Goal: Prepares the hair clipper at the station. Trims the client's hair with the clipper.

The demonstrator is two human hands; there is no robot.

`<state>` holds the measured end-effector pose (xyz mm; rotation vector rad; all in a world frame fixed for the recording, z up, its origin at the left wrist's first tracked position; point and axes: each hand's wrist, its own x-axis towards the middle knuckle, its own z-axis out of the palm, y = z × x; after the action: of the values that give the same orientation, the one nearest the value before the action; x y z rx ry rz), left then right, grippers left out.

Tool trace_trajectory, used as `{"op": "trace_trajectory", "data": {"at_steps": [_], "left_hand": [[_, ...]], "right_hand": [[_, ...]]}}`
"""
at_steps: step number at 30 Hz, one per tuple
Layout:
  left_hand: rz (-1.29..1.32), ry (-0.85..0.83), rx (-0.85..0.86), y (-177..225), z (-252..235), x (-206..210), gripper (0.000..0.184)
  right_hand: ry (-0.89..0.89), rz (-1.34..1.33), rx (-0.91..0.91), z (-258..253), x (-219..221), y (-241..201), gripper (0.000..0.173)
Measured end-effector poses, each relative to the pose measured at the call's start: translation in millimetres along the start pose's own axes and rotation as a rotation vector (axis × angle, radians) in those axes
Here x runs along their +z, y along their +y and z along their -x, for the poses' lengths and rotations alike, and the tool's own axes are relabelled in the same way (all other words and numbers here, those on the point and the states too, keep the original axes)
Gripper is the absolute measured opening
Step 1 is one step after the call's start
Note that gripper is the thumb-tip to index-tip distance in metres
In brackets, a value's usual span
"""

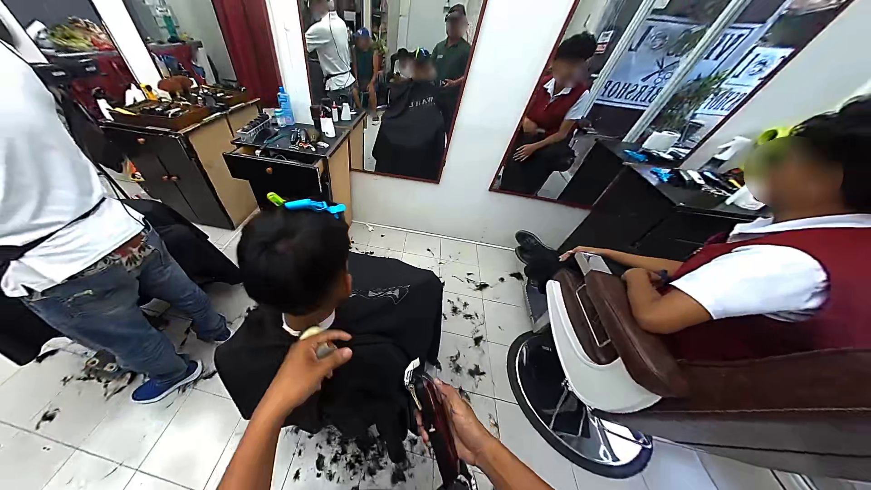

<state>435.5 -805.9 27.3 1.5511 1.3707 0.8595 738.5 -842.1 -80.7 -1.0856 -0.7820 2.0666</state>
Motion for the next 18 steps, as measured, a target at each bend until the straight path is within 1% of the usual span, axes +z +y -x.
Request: {"op": "trace_trajectory", "data": {"at_steps": [1,2,3,4,5,6,8,10,12,14,18], "left_hand": [[-0.043,-0.007,0.063,-1.0,9.5,-4.0,0.028],[-0.087,0.06,0.193,-0.4,19.4,-8.9,0.026],[-0.136,0.175,0.357,2.5,26.7,-16.4,0.025],[-0.207,0.301,0.502,9.1,29.4,-27.2,0.026],[-0.292,0.411,0.597,18.4,27.7,-41.0,0.026],[-0.377,0.491,0.637,27.0,23.7,-56.0,0.027],[-0.53,0.561,0.642,34.3,10.6,-83.7,0.034],[-0.657,0.553,0.626,37.9,-4.0,-101.6,0.05],[-0.736,0.523,0.595,39.4,-14.0,-108.4,0.061],[-0.776,0.485,0.566,39.6,-20.7,-109.5,0.062],[-0.808,0.445,0.542,38.3,-26.4,-109.7,0.061]], "right_hand": [[0.004,-0.05,-0.038,0.1,13.5,4.6,0.057],[0.001,-0.104,-0.086,-0.1,24.8,9.5,0.051],[0.0,-0.138,-0.133,0.1,34.8,13.8,0.043],[0.018,-0.135,-0.168,1.0,44.4,14.6,0.04],[0.046,-0.084,-0.189,1.9,54.6,10.2,0.043],[0.071,-0.021,-0.192,1.7,64.7,3.7,0.044],[0.073,0.063,-0.155,-5.2,82.7,-10.8,0.037],[0.024,0.18,-0.168,-21.3,99.5,-27.9,0.032],[0.004,0.363,-0.183,-41.5,115.4,-41.4,0.034],[0.0,0.48,-0.187,-61.8,131.3,-50.8,0.037],[0.026,0.537,-0.226,-93.3,155.0,-49.8,0.041]]}}
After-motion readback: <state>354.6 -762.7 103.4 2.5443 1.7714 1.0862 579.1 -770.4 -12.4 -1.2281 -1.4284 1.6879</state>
